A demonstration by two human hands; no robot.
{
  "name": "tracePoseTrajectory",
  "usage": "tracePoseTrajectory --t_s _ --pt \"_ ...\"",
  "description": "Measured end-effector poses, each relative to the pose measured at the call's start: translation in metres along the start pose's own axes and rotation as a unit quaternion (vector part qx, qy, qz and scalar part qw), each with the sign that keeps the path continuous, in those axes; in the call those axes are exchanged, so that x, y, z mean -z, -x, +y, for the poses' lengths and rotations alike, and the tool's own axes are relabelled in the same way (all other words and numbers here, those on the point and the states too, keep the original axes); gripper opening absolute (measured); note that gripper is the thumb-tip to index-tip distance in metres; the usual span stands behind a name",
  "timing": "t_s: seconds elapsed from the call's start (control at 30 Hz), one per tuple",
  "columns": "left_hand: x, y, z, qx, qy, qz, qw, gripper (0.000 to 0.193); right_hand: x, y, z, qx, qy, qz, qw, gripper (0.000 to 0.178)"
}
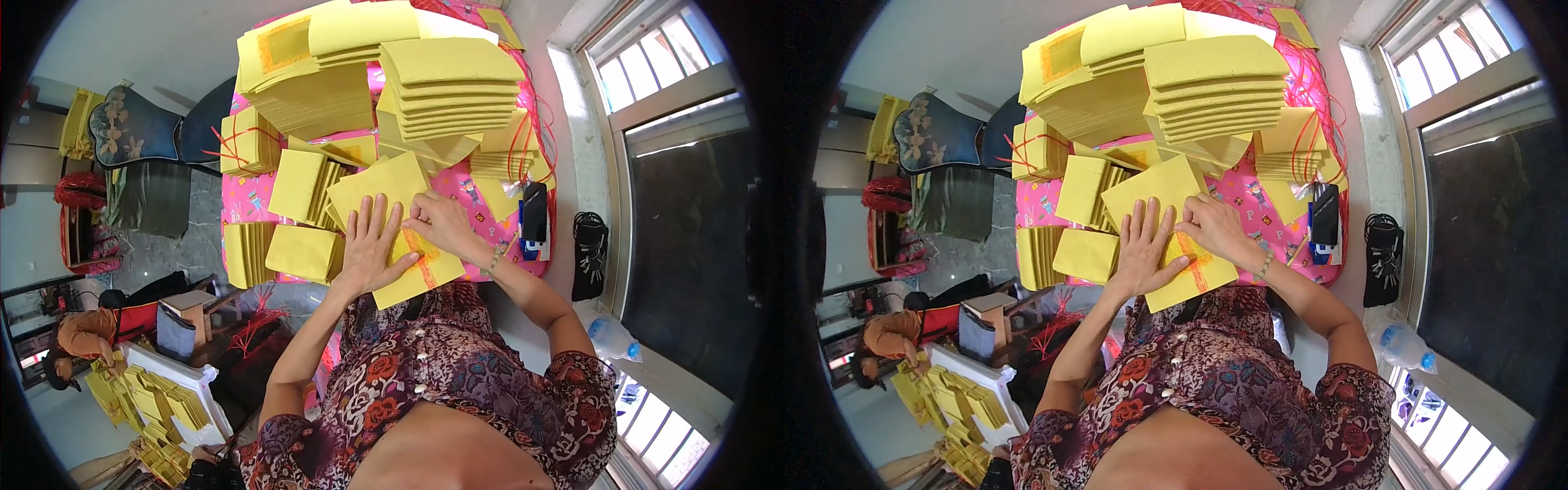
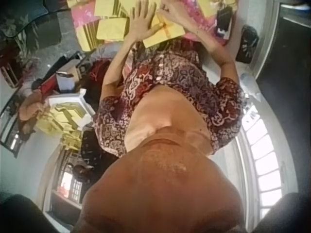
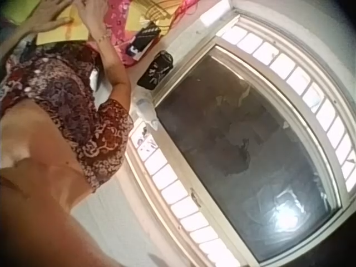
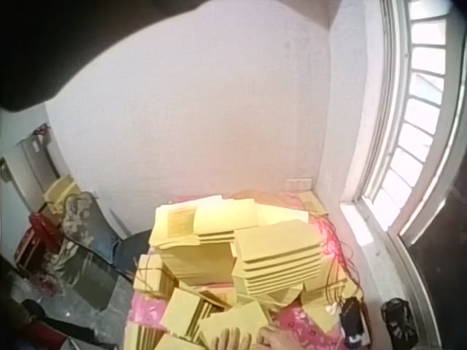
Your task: Counting and stacking yellow sheets of joss paper on a workspace table.
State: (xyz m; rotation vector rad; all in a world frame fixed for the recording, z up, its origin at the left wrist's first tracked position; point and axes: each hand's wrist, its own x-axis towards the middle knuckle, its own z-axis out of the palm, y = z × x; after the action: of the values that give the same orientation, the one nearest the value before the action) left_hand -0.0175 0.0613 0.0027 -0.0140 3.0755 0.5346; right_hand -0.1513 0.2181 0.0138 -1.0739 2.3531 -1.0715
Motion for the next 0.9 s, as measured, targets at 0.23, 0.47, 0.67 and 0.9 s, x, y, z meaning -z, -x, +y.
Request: tracePoseTrajectory --t_s 0.23,0.47,0.67,0.9 --pt "0.001 -0.001 -0.002 -0.001 0.002 -0.012 1.000 0.095 0.004 -0.004 -0.001 0.001 0.007 -0.009 1.000 0.029" --pt "0.016 -0.002 -0.006 -0.028 0.058 0.034 0.997 0.075 0.012 -0.011 0.009 0.202 0.164 0.038 0.965 0.038" --pt "0.023 -0.008 -0.016 -0.042 0.078 0.145 0.985 0.052 0.015 -0.022 0.021 0.355 0.271 0.068 0.892 0.034" --pt "0.021 -0.011 -0.028 -0.082 0.050 0.151 0.984 0.036 0.025 -0.026 0.014 0.387 0.227 0.072 0.891 0.029"
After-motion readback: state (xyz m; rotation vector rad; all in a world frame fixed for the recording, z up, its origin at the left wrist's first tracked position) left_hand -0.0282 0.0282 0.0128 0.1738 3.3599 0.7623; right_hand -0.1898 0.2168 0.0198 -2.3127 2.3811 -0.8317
